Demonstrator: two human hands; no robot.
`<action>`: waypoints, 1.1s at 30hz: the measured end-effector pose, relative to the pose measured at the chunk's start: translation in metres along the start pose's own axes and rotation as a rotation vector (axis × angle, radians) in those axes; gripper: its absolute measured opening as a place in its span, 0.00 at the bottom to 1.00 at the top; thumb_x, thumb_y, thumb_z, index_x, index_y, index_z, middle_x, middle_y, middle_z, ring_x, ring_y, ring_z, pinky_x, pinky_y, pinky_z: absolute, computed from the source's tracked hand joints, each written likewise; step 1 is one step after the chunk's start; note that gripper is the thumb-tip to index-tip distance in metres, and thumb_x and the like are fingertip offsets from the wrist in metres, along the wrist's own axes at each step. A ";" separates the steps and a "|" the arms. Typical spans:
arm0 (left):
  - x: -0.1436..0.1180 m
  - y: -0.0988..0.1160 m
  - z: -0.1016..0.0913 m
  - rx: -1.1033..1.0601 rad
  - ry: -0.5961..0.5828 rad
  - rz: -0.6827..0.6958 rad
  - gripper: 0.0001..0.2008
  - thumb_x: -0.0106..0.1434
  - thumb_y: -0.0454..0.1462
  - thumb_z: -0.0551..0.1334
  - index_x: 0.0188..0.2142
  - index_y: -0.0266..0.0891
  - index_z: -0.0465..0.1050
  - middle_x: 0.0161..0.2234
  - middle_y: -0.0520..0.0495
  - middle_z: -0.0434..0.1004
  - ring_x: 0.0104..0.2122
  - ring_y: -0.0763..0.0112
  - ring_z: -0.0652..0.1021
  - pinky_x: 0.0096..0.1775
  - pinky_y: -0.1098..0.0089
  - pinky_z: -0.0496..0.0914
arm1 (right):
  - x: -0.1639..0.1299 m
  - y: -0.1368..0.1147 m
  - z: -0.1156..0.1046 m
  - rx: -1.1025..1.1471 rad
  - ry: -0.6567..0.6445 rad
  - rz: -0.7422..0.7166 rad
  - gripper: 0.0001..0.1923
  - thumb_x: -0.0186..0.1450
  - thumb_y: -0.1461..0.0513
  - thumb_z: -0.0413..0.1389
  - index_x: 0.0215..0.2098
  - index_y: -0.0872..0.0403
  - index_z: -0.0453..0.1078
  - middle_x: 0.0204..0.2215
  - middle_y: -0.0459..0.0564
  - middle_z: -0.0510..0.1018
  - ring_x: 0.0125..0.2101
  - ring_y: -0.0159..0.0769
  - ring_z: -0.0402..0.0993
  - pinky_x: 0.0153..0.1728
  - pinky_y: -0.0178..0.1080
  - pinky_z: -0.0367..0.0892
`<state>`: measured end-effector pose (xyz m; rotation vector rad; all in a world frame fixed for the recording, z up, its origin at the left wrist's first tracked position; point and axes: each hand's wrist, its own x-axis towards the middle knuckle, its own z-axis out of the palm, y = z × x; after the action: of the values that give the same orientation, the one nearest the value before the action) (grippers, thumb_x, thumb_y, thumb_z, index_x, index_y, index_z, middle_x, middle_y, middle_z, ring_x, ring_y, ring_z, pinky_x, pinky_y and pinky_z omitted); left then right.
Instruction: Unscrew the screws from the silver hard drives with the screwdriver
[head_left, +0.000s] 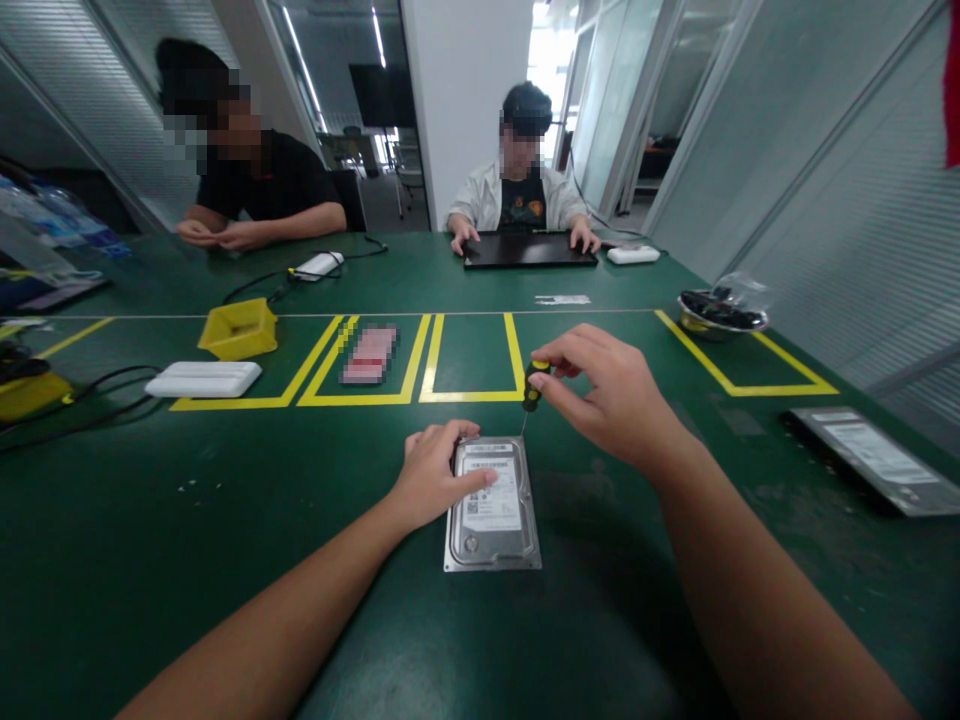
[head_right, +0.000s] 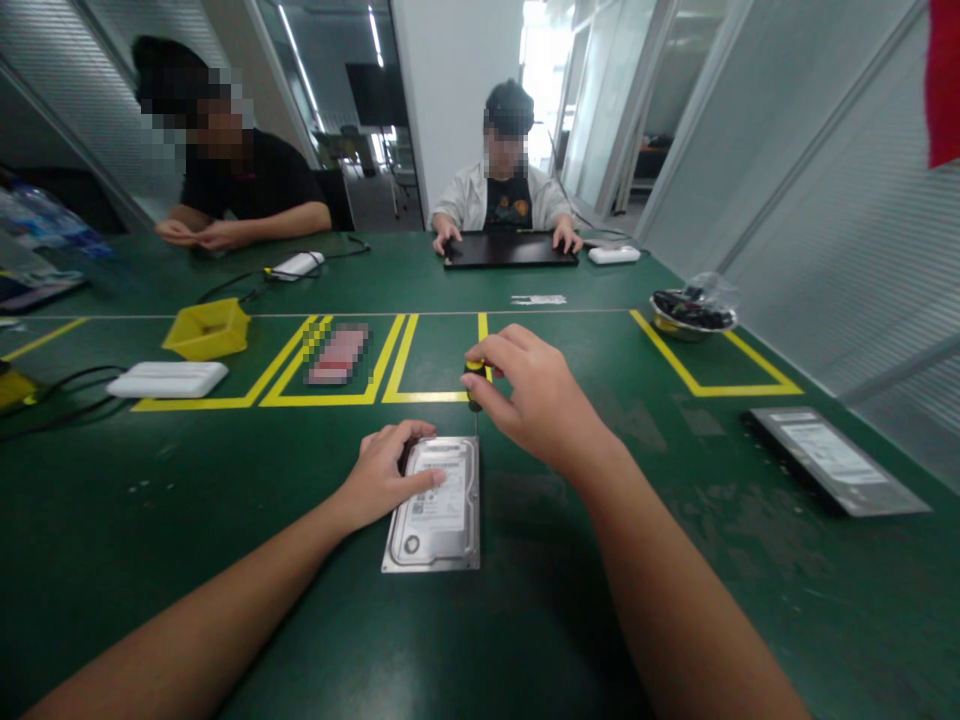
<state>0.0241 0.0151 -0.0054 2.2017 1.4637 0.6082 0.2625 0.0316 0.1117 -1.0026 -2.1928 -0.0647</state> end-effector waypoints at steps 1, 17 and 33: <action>0.000 0.000 0.000 -0.001 0.001 0.001 0.28 0.57 0.55 0.65 0.52 0.46 0.66 0.50 0.47 0.75 0.49 0.53 0.72 0.51 0.55 0.59 | 0.000 0.000 0.000 -0.001 0.004 0.004 0.04 0.65 0.63 0.58 0.38 0.55 0.70 0.32 0.48 0.72 0.34 0.35 0.69 0.35 0.37 0.63; 0.000 -0.002 0.001 0.006 0.007 0.008 0.27 0.57 0.55 0.65 0.52 0.47 0.66 0.49 0.48 0.75 0.49 0.54 0.72 0.50 0.56 0.59 | 0.000 0.001 0.000 0.023 -0.012 -0.001 0.05 0.66 0.64 0.56 0.40 0.54 0.71 0.36 0.50 0.76 0.38 0.37 0.71 0.37 0.38 0.67; 0.000 -0.002 0.002 0.006 0.005 0.010 0.27 0.57 0.54 0.66 0.51 0.47 0.66 0.49 0.49 0.75 0.49 0.55 0.72 0.50 0.56 0.58 | -0.001 0.001 0.000 0.043 -0.007 -0.026 0.11 0.65 0.68 0.52 0.44 0.56 0.73 0.40 0.50 0.78 0.41 0.36 0.74 0.43 0.37 0.68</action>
<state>0.0235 0.0160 -0.0078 2.2148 1.4600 0.6130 0.2639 0.0321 0.1111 -0.9523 -2.2047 -0.0252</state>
